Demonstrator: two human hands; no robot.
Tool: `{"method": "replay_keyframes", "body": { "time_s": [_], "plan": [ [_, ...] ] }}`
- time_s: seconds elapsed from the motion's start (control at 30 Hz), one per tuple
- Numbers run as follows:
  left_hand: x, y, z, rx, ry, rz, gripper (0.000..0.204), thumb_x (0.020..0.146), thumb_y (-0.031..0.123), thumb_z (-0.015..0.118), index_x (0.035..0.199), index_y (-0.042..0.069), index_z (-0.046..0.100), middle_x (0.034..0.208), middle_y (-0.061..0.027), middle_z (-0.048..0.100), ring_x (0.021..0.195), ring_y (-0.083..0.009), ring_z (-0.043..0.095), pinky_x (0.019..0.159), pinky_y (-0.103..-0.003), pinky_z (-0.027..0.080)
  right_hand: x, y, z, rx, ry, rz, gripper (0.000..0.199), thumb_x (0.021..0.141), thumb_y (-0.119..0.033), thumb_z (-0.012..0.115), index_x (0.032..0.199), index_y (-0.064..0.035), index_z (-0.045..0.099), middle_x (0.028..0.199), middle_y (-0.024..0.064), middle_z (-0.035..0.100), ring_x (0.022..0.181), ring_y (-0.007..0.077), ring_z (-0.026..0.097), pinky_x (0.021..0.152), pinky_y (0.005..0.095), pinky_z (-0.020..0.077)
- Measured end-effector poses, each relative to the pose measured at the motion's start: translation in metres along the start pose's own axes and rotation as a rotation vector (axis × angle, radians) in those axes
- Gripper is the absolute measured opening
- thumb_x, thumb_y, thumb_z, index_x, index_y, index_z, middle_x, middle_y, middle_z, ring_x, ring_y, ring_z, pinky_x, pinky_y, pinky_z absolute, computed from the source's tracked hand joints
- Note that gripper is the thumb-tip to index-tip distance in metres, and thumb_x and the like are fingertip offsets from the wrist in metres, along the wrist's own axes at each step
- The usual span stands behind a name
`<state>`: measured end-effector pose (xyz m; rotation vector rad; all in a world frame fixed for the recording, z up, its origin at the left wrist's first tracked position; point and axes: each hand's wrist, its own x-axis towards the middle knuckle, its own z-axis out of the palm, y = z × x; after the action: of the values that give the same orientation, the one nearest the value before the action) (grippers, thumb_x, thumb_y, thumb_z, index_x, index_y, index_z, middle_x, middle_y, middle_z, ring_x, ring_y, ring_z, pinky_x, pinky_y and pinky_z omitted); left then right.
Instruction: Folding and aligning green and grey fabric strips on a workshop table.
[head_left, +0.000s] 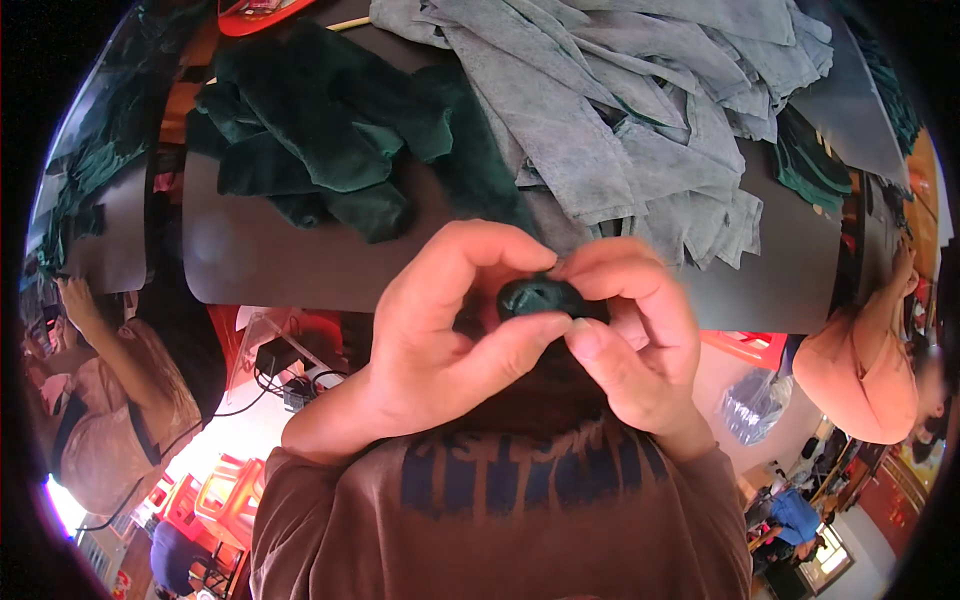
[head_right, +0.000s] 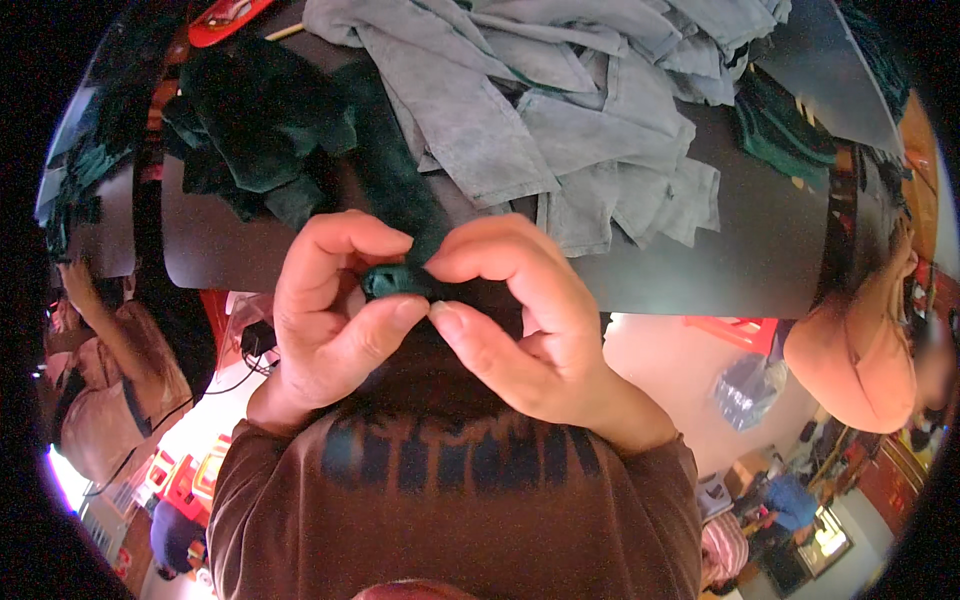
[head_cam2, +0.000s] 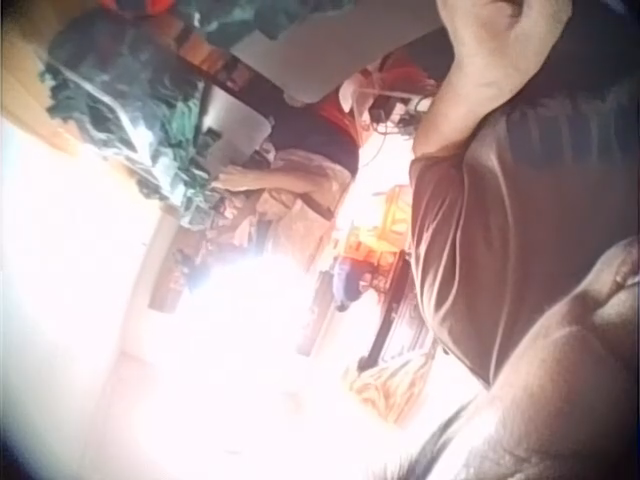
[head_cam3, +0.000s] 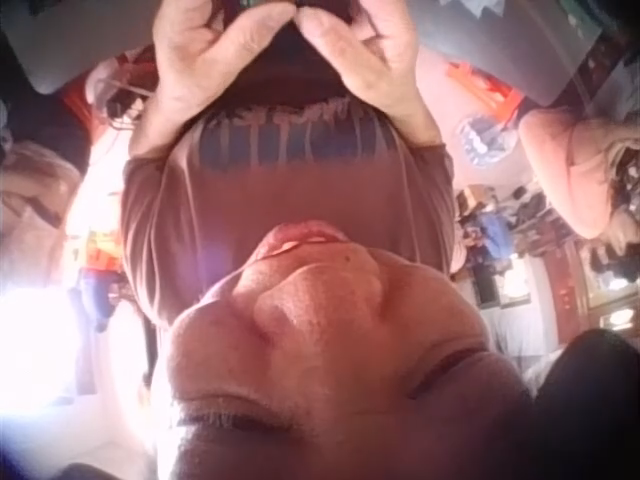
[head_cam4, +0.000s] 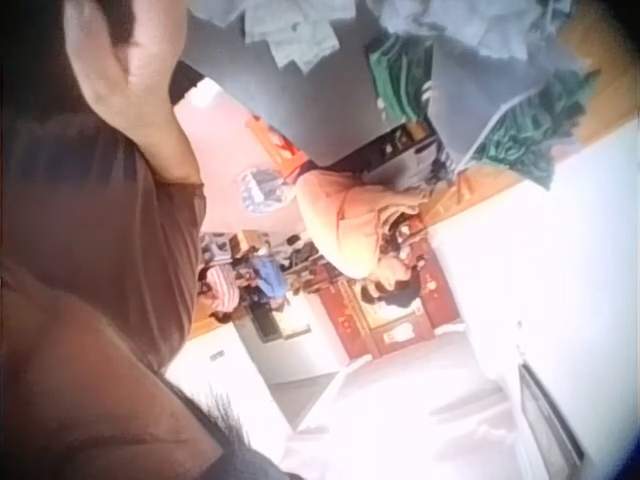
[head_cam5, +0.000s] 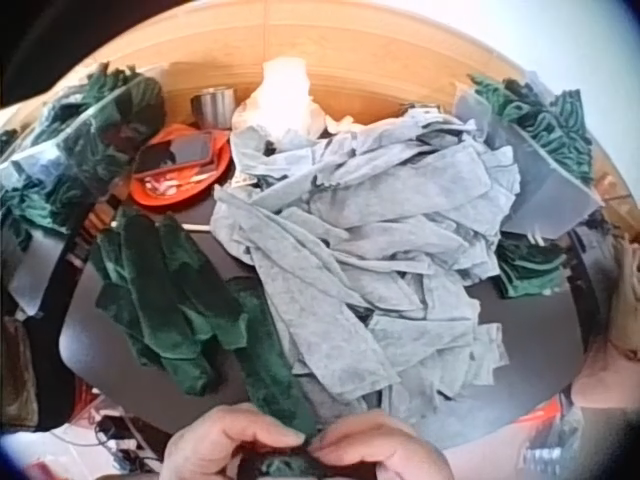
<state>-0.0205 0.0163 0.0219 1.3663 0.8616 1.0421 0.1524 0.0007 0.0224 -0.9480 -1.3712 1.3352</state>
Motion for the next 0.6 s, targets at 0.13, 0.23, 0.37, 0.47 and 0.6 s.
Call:
{"method": "replay_keyframes", "body": {
  "time_s": [0.13, 0.23, 0.37, 0.47, 0.6],
  "plan": [
    [0.0, -0.002, 0.0, -0.12, -0.015, 0.051, 0.037, 0.076, -0.003, 0.061, 0.11, 0.0, 0.045, 0.089, -0.0026, 0.051, 0.074, -0.0061, 0.047, 0.068, -0.019, 0.039, 0.001, 0.005, -0.002, 0.003, -0.011, -0.01, 0.014, 0.08, -0.004, 0.057, 0.093, 0.0011, 0.052, 0.093, 0.0117, 0.052, 0.085, 0.0171, 0.05, 0.078, 0.0275, 0.0387],
    [-0.002, 0.001, -0.007, -0.474, -0.068, -0.141, 0.034, 0.078, -0.003, 0.058, 0.11, 0.0, 0.045, 0.092, -0.0025, 0.05, 0.08, -0.0061, 0.047, 0.075, -0.02, 0.037, 0.001, 0.004, -0.001, 0.06, -0.001, 0.055, 0.012, 0.082, -0.006, 0.055, 0.09, 0.0007, 0.051, 0.092, 0.0119, 0.052, 0.084, 0.0156, 0.05, 0.078, 0.0272, 0.0397],
    [0.002, 0.001, -0.011, -0.378, -0.056, -0.16, 0.022, 0.08, -0.001, 0.057, 0.102, 0.0, 0.051, 0.085, -0.0002, 0.051, 0.074, -0.005, 0.047, 0.068, -0.019, 0.038, 0.002, 0.008, 0.0, 0.273, 0.0, 0.096, 0.012, 0.082, 0.002, 0.054, 0.094, 0.0021, 0.051, 0.092, 0.0083, 0.05, 0.083, 0.0129, 0.047, 0.075, 0.0231, 0.036],
    [0.004, -0.002, -0.013, -0.085, -0.07, -0.046, 0.01, 0.081, 0.0, 0.057, 0.091, 0.001, 0.055, 0.077, 0.0014, 0.051, 0.067, -0.0039, 0.045, 0.06, -0.018, 0.037, 0.003, 0.01, -0.001, 0.237, -0.019, 0.084, 0.018, 0.08, 0.001, 0.056, 0.096, 0.0022, 0.05, 0.094, 0.0088, 0.049, 0.085, 0.0135, 0.046, 0.077, 0.0225, 0.0349],
    [0.003, 0.001, -0.009, -0.179, 0.018, -0.186, 0.005, 0.081, 0.001, 0.059, 0.085, 0.001, 0.055, 0.073, 0.0007, 0.051, 0.062, -0.0037, 0.044, 0.055, -0.018, 0.034, 0.008, 0.01, 0.004, -0.177, 0.243, -0.146, 0.019, 0.075, 0.0, 0.061, 0.092, 0.0013, 0.053, 0.088, 0.0096, 0.051, 0.078, 0.0158, 0.049, 0.07, 0.0233, 0.0381]
  ]
}}
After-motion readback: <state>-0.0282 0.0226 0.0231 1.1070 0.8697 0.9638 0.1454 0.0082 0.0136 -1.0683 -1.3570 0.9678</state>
